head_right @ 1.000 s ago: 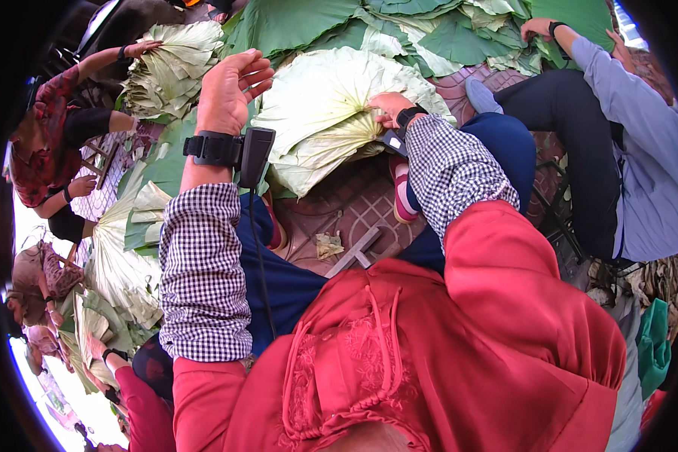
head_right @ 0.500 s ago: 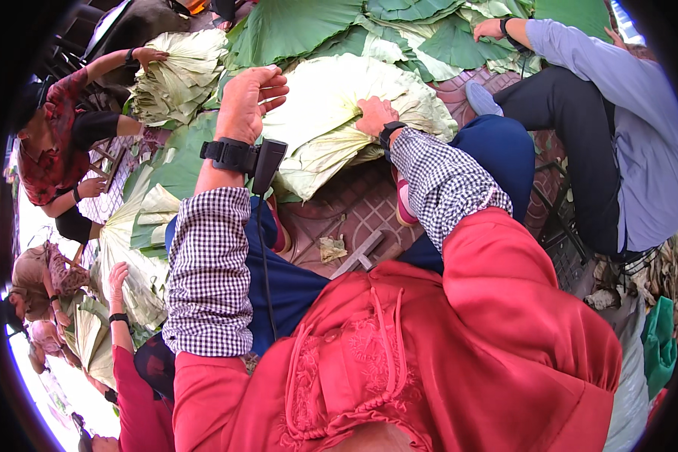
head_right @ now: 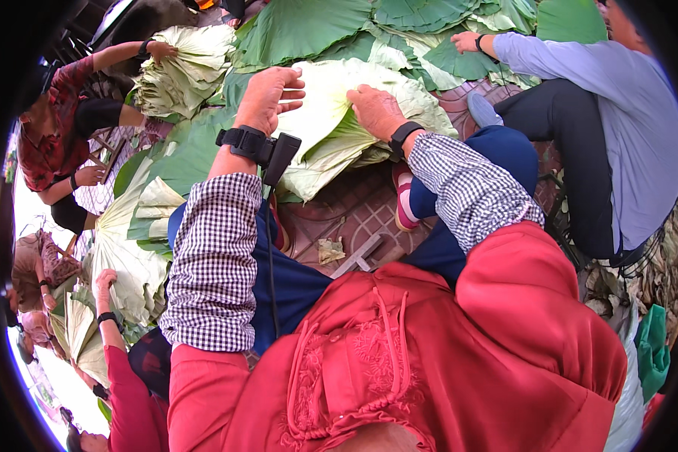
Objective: The person picks up and folds large green leaves one at a time by hand while sitting on the ground with other people.
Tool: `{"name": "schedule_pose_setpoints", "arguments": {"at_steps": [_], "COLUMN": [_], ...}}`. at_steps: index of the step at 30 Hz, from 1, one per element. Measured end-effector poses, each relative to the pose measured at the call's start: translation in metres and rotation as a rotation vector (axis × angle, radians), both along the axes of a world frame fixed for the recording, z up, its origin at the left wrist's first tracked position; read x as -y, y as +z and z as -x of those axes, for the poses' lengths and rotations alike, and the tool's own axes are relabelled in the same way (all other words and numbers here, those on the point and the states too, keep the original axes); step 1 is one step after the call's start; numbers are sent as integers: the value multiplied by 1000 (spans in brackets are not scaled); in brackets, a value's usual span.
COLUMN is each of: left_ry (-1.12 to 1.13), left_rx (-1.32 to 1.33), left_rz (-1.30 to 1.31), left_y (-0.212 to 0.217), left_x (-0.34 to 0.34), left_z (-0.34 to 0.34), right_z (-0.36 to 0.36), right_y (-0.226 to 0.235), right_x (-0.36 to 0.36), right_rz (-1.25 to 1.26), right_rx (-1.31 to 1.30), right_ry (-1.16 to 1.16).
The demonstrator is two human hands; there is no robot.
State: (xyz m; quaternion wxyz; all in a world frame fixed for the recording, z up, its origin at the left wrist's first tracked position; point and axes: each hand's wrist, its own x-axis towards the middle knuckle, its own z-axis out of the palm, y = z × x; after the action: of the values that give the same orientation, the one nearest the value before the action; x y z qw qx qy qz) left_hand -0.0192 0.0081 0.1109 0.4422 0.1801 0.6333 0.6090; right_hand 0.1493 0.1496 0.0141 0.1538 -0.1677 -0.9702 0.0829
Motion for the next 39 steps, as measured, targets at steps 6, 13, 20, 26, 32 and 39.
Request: {"name": "schedule_pose_setpoints", "arguments": {"at_steps": [6, 13, 20, 26, 32, 39], "left_ry": [-198, -120, 74, 37, -105, -32], "left_rx": [-7, -684, -115, 60, 54, 2], "left_rz": [180, 316, 248, 178, 201, 138], "left_y": [-32, -58, -36, -32, -33, -27], "left_x": [-2, 1, 6, 4, 2, 3], "left_z": [-14, -12, -7, -9, -15, -10], "right_z": [-8, -4, -4, -30, -19, -17], "right_y": [44, 47, 32, -27, -28, -40], "right_x": [60, 108, 59, -7, -6, 23], "right_rz": [-145, -70, 403, 958, 1548, 285], "right_rx": [-61, -154, -369, -272, -550, -9], "right_ry": [221, 400, -90, -453, -707, -238]}}
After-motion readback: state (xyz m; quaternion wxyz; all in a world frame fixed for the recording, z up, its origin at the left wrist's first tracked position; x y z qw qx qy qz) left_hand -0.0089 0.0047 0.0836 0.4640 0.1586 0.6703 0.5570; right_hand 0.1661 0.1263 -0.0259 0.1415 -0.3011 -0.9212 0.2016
